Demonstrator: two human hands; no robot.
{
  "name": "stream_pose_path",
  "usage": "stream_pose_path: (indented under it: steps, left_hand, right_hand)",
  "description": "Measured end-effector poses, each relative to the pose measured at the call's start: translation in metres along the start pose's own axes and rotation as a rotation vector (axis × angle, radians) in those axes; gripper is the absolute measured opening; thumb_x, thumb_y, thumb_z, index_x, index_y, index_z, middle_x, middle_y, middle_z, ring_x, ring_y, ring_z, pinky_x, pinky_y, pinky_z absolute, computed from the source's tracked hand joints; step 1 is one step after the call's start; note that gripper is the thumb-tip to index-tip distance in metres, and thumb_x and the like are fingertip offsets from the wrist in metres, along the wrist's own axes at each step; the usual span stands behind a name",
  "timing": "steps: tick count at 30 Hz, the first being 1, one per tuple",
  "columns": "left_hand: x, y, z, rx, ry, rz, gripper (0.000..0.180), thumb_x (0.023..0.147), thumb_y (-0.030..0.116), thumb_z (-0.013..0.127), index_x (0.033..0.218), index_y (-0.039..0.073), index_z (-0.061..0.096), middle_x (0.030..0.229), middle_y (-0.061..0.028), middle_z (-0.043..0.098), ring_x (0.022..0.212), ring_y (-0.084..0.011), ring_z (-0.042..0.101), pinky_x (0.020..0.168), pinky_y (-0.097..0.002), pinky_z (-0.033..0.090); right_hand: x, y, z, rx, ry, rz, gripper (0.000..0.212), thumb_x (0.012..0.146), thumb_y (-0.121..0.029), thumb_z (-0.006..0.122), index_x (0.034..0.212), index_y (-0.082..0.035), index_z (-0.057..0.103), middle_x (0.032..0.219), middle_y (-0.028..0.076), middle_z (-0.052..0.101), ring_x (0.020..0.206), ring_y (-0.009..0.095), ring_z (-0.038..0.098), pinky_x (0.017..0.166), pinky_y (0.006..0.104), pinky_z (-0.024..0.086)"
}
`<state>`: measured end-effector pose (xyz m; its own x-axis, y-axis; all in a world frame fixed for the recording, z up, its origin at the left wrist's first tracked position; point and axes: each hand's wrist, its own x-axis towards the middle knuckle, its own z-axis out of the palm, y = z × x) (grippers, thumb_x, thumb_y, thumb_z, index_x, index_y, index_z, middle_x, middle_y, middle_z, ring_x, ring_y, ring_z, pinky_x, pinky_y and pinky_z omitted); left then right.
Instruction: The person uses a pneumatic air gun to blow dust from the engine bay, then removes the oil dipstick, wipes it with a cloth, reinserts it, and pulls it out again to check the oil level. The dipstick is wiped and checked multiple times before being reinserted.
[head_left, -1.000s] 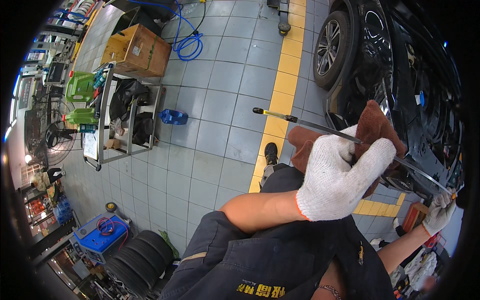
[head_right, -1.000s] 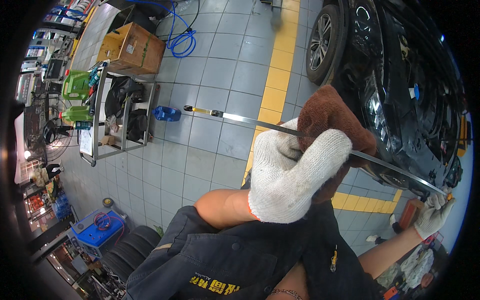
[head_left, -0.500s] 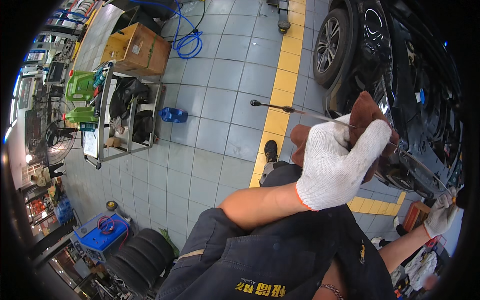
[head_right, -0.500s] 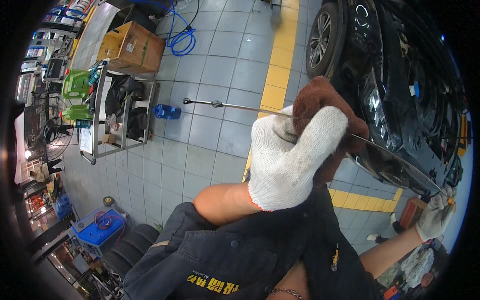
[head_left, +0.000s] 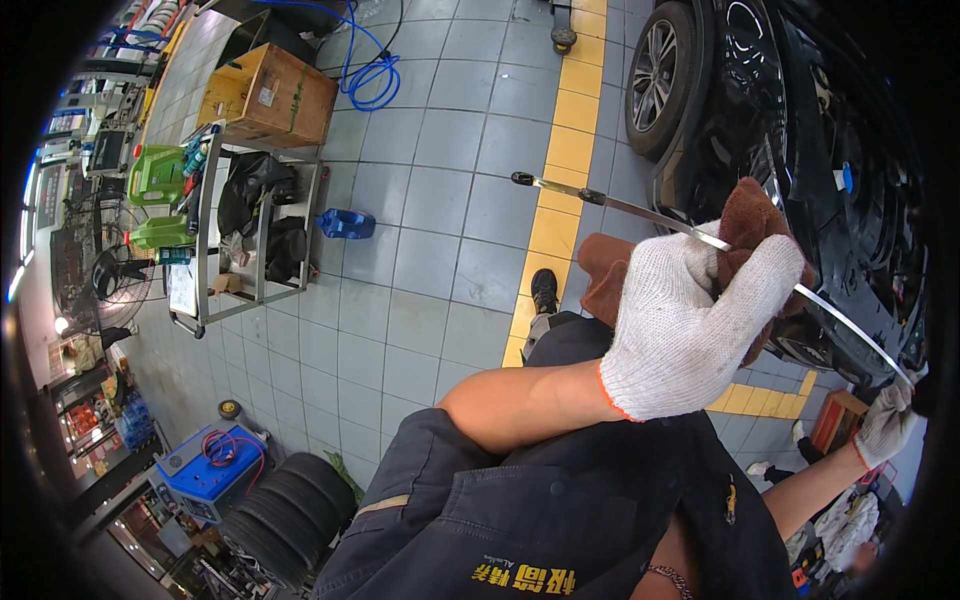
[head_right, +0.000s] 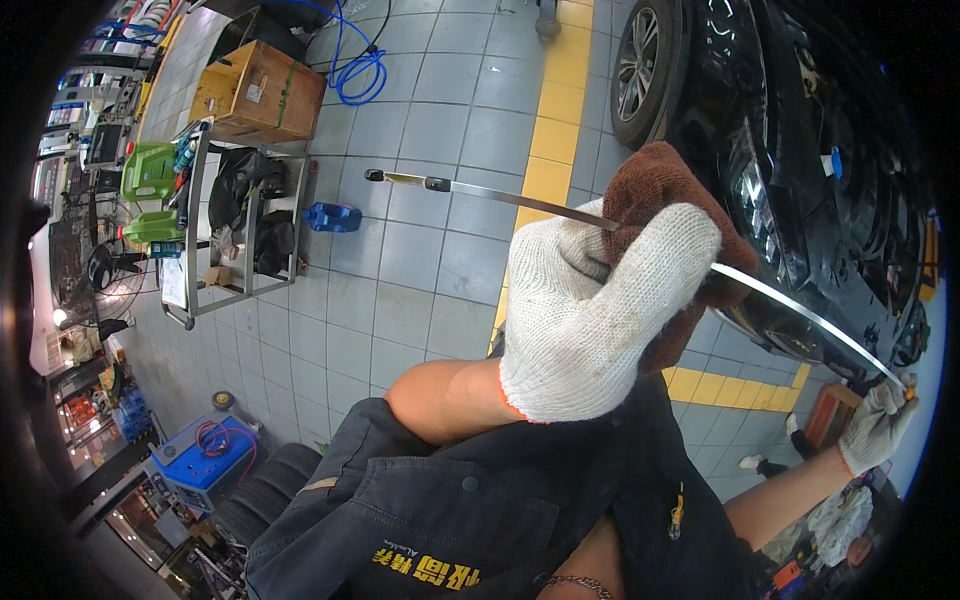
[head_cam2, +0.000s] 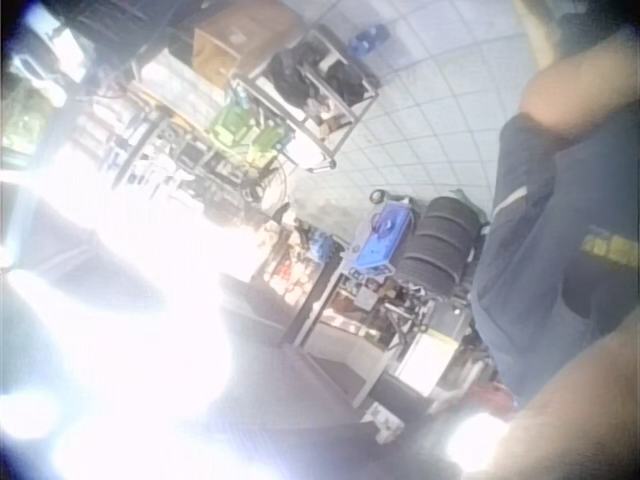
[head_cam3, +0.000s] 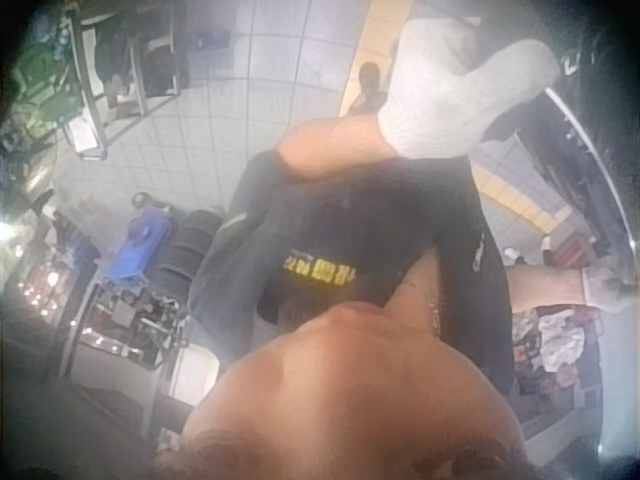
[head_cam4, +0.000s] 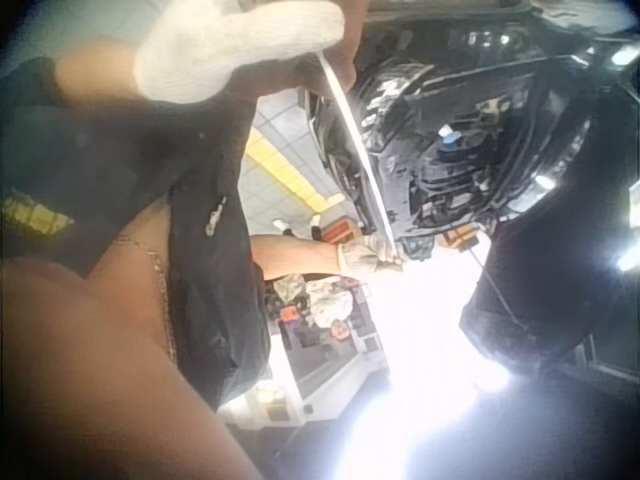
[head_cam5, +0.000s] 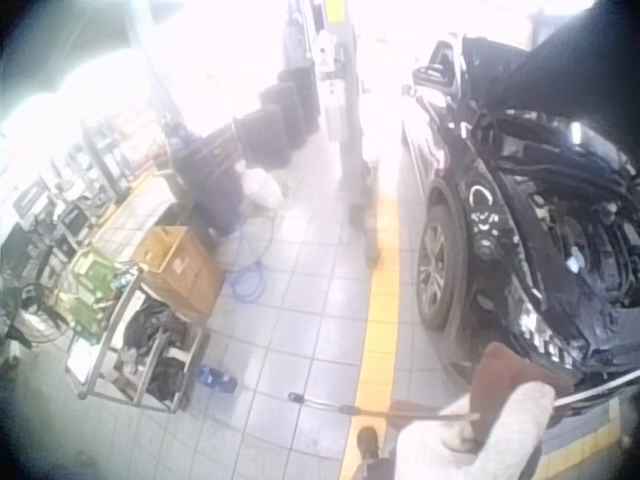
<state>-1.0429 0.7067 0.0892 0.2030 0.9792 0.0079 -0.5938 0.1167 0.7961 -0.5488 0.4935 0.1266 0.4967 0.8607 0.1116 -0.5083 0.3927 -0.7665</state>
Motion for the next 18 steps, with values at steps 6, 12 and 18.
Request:
stream_pose_path:
  steps: [6,12,18]
  left_hand:
    - [0.003,0.005,-0.006,-0.036,-0.049,-0.146,0.035,0.104,0.027,0.068,0.088,-0.001,0.081,0.060,-0.0018,0.067,0.056,-0.0048,0.061,0.051,-0.0242,0.045]
    - [0.004,0.008,0.001,-0.060,0.008,-0.117,0.034,0.103,0.026,0.069,0.086,-0.002,0.080,0.060,-0.0020,0.067,0.055,-0.0046,0.062,0.048,-0.0233,0.044]
    - [0.004,0.018,-0.006,-0.063,-0.029,-0.213,0.032,0.102,0.024,0.071,0.084,-0.002,0.079,0.060,-0.0012,0.067,0.055,-0.0043,0.062,0.048,-0.0238,0.043]
  right_hand:
    - [0.001,-0.001,0.000,-0.030,0.022,-0.006,0.027,0.110,-0.011,0.056,0.129,0.007,0.047,0.112,0.013,0.052,0.088,0.015,0.050,0.076,0.0285,0.046]
    - [0.004,-0.005,-0.008,-0.003,0.019,0.006,0.026,0.110,-0.010,0.056,0.128,0.007,0.047,0.113,0.014,0.052,0.086,0.015,0.049,0.075,0.0288,0.046]
    - [0.005,-0.006,-0.010,0.018,0.031,0.002,0.026,0.110,-0.009,0.055,0.129,0.008,0.047,0.114,0.015,0.052,0.086,0.015,0.049,0.075,0.0291,0.046]
